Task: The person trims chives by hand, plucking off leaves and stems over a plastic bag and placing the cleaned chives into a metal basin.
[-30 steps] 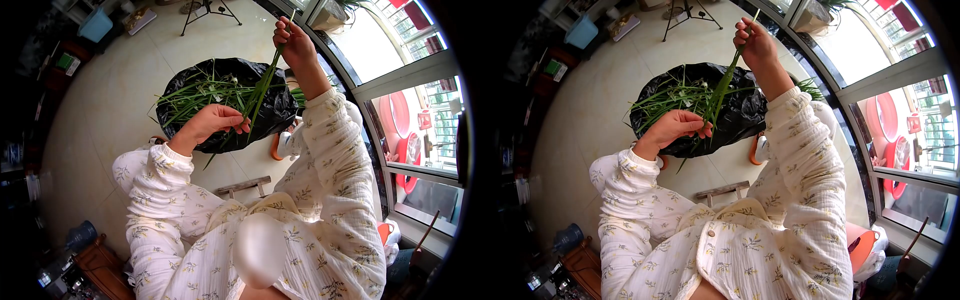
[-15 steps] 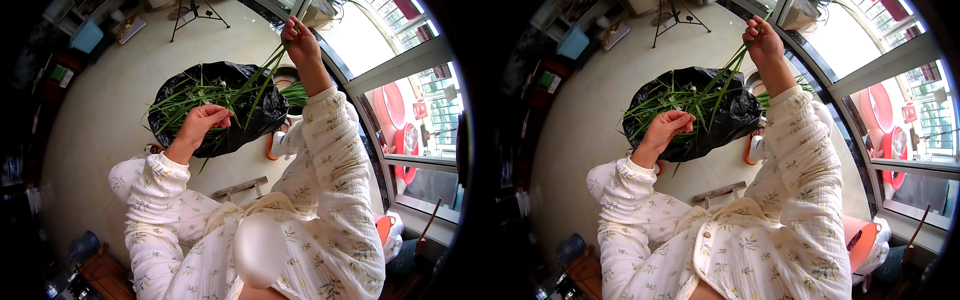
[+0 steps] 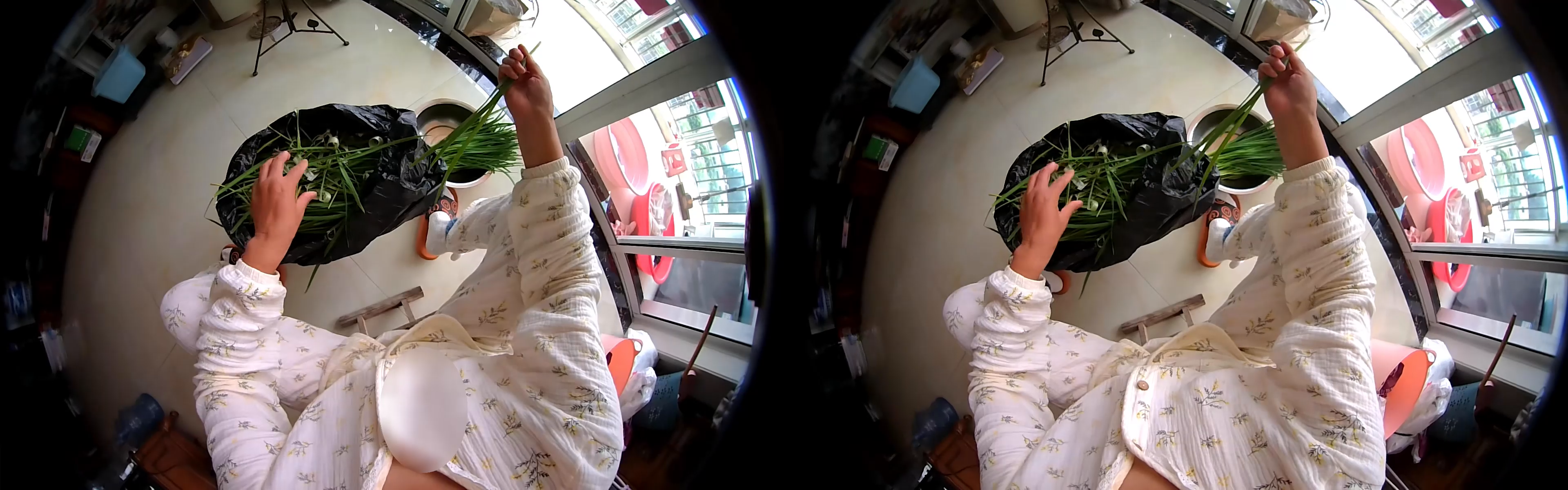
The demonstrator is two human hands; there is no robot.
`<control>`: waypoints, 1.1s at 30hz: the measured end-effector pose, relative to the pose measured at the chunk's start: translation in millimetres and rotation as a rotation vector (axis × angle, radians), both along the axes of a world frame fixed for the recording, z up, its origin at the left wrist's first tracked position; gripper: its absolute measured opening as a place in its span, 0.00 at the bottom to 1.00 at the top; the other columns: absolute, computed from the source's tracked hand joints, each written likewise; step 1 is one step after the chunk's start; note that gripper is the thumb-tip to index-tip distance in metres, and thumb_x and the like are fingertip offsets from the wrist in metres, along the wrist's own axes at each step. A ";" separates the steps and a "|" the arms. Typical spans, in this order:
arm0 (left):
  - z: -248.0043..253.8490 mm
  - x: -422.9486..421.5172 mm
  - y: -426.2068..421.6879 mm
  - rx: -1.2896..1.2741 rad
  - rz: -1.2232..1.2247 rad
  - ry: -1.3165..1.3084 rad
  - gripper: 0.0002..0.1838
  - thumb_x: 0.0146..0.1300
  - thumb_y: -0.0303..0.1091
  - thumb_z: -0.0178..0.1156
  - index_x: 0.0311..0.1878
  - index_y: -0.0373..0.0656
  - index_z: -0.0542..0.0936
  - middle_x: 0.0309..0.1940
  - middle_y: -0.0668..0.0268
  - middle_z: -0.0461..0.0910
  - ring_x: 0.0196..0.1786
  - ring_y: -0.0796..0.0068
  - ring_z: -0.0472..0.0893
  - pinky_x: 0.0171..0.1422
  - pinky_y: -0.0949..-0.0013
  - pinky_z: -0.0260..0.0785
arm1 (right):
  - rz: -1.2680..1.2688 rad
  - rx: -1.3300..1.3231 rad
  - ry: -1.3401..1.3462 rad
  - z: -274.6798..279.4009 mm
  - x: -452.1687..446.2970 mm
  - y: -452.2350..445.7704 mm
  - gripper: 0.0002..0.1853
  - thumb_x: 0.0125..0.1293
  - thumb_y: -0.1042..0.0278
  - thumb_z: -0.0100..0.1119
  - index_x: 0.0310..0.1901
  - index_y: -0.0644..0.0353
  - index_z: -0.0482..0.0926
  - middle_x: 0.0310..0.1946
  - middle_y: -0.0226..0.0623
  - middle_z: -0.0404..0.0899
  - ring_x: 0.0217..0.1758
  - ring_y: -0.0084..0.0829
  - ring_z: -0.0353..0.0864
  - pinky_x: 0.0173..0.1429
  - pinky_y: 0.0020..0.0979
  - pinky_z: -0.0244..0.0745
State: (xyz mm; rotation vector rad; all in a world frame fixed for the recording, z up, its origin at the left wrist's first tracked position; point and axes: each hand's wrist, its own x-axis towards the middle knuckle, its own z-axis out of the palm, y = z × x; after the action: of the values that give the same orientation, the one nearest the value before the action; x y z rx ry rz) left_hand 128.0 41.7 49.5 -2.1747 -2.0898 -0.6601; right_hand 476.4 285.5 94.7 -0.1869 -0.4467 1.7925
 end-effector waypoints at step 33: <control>-5.5 -25.9 33.6 -0.147 0.060 -0.240 0.23 0.55 0.22 0.62 0.56 0.39 0.75 0.47 0.58 0.79 0.52 0.58 0.77 0.58 0.62 0.67 | -0.027 1.414 -2.270 -322.8 18.5 24.2 0.04 0.55 0.68 0.54 0.31 0.53 0.79 0.35 0.31 0.74 0.46 0.30 0.73 0.46 0.32 0.68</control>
State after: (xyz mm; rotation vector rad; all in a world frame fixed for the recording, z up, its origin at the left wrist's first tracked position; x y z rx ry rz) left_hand 102.2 75.3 44.0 -2.1924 -2.3819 -0.8244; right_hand 494.9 309.6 -228.2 -1.0817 -2.8882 0.0227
